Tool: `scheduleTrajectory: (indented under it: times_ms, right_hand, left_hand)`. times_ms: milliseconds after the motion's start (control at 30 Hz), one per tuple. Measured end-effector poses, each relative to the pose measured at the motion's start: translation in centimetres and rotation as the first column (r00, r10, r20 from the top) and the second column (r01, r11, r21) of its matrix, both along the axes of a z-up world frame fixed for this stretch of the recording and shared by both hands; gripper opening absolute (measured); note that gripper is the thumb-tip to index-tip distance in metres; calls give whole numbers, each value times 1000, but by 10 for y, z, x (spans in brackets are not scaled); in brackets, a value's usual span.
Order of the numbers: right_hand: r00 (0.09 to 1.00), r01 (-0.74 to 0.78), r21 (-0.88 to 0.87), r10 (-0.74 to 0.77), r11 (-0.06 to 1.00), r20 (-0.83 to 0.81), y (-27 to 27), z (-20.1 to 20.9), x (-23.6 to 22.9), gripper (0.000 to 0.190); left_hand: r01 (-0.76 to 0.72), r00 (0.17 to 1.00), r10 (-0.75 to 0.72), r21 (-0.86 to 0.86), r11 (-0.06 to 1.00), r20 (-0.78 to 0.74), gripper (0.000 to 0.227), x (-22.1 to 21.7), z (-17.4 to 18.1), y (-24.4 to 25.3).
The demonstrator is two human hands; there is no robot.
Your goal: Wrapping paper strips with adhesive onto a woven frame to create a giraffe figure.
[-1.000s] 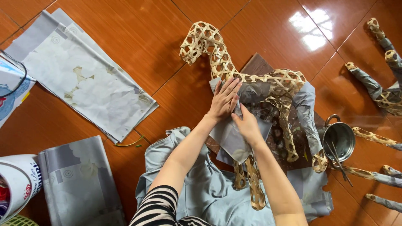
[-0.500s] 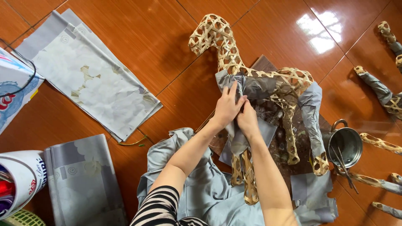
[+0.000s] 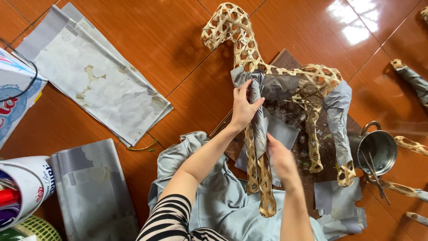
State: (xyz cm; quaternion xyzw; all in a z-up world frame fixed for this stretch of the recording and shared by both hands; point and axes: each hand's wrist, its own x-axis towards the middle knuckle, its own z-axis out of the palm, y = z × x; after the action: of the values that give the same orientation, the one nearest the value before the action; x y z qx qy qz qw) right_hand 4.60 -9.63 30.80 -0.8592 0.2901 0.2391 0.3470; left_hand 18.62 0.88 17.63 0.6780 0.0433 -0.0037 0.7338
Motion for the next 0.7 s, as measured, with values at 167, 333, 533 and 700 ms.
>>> scheduleTrajectory:
  times_ms: [167,333,533,700]
  right_hand:
    - [938,326,489,-342,809,-60,-59,-81,-32,90]
    - [912,229,970,-366,80,-185,-3,-109,-13,98]
    - [663,18,998,-748,67,38,-113,-320,-37,62]
    - [716,147,977,-664,-155,-214,-24,-113,46,45]
  left_hand:
    - [-3,1000,3,1,1000,-25,73,1,-6,-3]
    - [-7,999,7,-3,1000,-34,72,1,-6,-3]
    - [-10,1000,11,34,999,-28,71,2,-1,0]
    - [17,997,-18,-10,1000,-73,71,4,6,0]
